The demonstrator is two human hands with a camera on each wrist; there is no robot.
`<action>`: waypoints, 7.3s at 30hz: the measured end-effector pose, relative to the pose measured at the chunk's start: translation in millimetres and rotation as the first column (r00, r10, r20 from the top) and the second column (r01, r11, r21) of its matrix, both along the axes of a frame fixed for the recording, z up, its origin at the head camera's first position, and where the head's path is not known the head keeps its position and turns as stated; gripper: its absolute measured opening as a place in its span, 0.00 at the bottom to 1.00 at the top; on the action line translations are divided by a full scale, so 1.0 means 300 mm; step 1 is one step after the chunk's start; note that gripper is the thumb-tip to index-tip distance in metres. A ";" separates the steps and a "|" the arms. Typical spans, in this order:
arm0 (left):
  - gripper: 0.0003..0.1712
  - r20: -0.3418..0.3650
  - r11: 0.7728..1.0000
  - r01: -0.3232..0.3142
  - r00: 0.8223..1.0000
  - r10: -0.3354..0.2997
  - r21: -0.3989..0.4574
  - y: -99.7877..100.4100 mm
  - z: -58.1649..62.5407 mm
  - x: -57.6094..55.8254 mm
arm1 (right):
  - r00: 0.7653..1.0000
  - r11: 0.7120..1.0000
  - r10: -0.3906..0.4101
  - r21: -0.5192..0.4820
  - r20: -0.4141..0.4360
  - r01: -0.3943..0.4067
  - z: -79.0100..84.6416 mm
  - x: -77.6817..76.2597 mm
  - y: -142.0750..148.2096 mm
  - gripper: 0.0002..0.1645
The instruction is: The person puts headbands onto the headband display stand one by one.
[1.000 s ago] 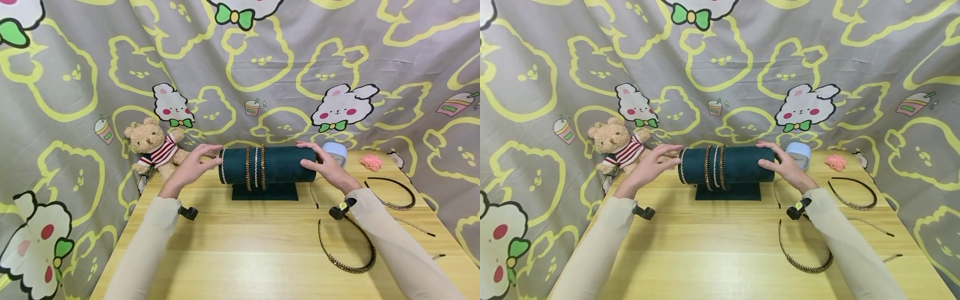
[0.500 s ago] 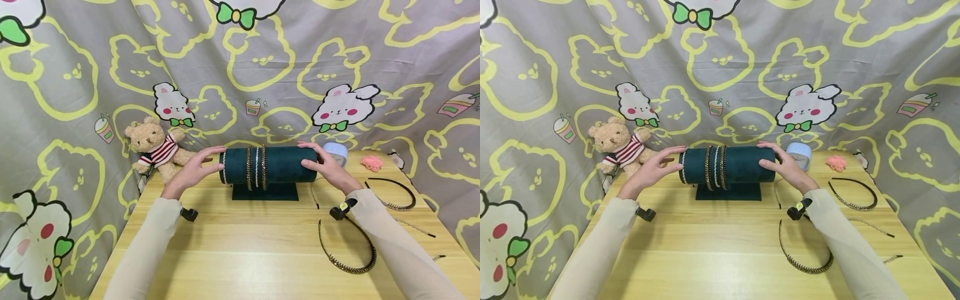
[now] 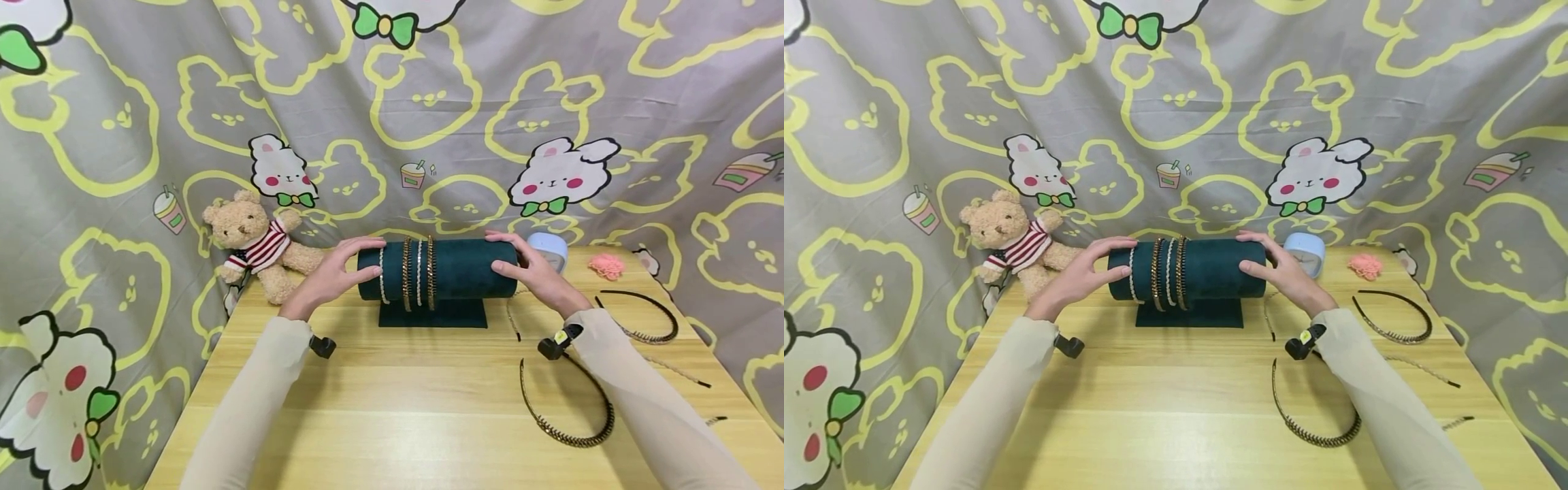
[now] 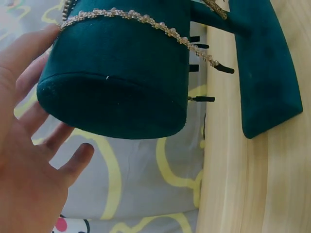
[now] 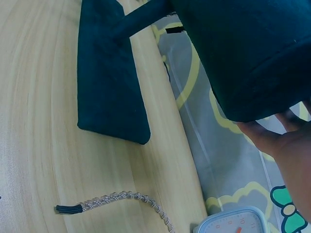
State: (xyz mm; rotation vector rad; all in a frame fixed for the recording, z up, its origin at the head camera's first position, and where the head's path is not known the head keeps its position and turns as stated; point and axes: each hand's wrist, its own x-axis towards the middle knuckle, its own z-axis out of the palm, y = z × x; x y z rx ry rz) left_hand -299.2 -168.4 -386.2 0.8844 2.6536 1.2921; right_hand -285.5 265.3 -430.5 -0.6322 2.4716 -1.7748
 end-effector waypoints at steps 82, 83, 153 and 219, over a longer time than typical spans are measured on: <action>0.36 0.122 0.974 -0.034 0.992 0.006 0.223 -0.038 -0.143 -0.064 | 0.999 0.994 -0.041 0.104 0.017 0.039 -0.041 0.174 0.295 0.30; 0.36 0.123 0.974 -0.034 0.992 0.006 0.224 -0.038 -0.143 -0.065 | 0.998 0.990 -0.059 0.129 0.021 0.055 -0.043 0.187 0.310 0.29; 0.35 0.139 0.975 -0.031 0.990 0.000 0.220 -0.038 -0.137 -0.064 | 0.945 0.854 -0.280 0.493 0.166 0.167 -0.261 0.025 0.403 0.19; 0.38 0.164 0.978 -0.041 0.986 0.007 0.204 -0.043 -0.129 -0.061 | 0.921 0.950 -0.062 -0.259 0.385 0.173 0.168 0.135 0.054 0.22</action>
